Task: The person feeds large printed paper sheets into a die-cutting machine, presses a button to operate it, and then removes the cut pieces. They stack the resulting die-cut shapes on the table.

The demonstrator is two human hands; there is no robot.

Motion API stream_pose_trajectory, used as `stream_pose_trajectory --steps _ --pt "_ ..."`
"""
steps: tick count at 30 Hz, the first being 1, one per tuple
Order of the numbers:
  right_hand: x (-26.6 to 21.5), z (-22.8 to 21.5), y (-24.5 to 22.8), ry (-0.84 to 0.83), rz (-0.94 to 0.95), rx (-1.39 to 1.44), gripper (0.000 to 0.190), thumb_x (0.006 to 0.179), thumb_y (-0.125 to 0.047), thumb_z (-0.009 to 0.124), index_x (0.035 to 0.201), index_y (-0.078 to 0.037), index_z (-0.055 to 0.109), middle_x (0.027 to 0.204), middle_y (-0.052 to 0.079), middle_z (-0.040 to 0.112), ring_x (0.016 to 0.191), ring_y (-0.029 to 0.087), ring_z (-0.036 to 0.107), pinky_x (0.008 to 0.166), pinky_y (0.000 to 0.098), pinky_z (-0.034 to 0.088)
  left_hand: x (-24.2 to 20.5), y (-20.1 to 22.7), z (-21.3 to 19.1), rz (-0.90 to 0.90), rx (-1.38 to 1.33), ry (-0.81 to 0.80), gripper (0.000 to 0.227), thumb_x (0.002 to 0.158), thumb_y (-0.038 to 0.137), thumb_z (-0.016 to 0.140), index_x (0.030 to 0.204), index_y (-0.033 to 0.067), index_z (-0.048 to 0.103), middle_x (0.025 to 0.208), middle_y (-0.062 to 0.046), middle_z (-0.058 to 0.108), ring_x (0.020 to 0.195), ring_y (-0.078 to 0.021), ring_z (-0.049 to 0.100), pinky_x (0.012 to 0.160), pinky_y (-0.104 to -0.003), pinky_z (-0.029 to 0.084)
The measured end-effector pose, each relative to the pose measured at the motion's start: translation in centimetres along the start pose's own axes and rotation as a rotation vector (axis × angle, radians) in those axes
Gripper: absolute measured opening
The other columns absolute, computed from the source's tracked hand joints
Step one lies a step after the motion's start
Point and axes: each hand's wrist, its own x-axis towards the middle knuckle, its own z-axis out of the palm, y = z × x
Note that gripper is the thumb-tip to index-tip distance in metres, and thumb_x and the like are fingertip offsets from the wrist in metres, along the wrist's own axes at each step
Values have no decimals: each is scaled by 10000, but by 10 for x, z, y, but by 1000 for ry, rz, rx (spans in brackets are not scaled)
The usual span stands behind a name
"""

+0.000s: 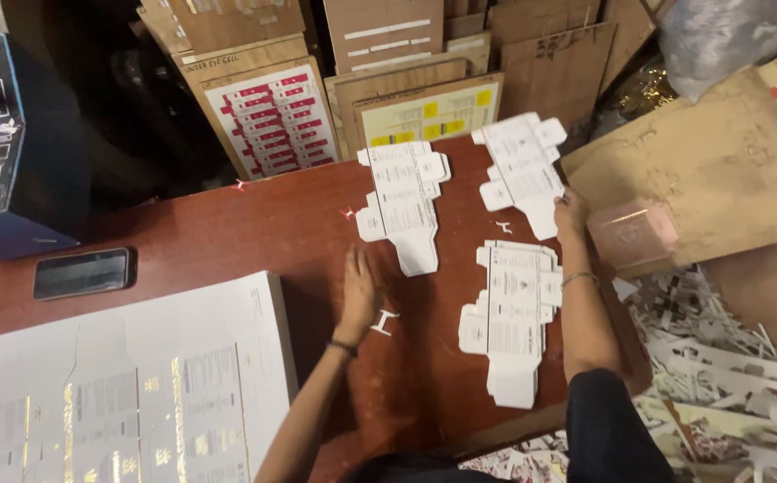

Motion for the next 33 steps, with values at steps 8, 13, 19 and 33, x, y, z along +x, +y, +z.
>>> stream_pose_trajectory --steps 8,13,19,33 --pt "33 87 -18 -16 -392 -539 700 972 -337 725 1582 -159 431 1122 247 670 1008 389 660 846 514 549 107 -41 36 -127 109 -332 987 724 -209 621 1570 -18 149 1630 -298 102 1502 -506 174 1109 -609 390" --pt "45 197 -56 -358 -477 -487 757 940 -399 652 1586 -273 278 1454 246 503 1232 505 519 927 585 459 112 -45 63 -67 164 -360 950 731 -174 645 1546 -48 173 1605 -292 189 1483 -512 207 1134 -594 369" --pt "54 250 -78 -384 -361 -646 302 1012 -262 565 1274 -170 685 1324 223 586 1181 426 632 991 523 529 124 -44 55 150 594 -421 769 833 1 694 1511 -98 344 1480 -290 409 1446 -466 314 1259 -617 223" --pt "49 227 -76 -320 -402 -640 307 987 -137 518 1256 -159 666 1305 223 570 1121 426 632 935 523 548 119 -32 84 74 512 -472 856 762 -14 749 1495 -83 314 1538 -294 314 1437 -492 293 1210 -519 303"
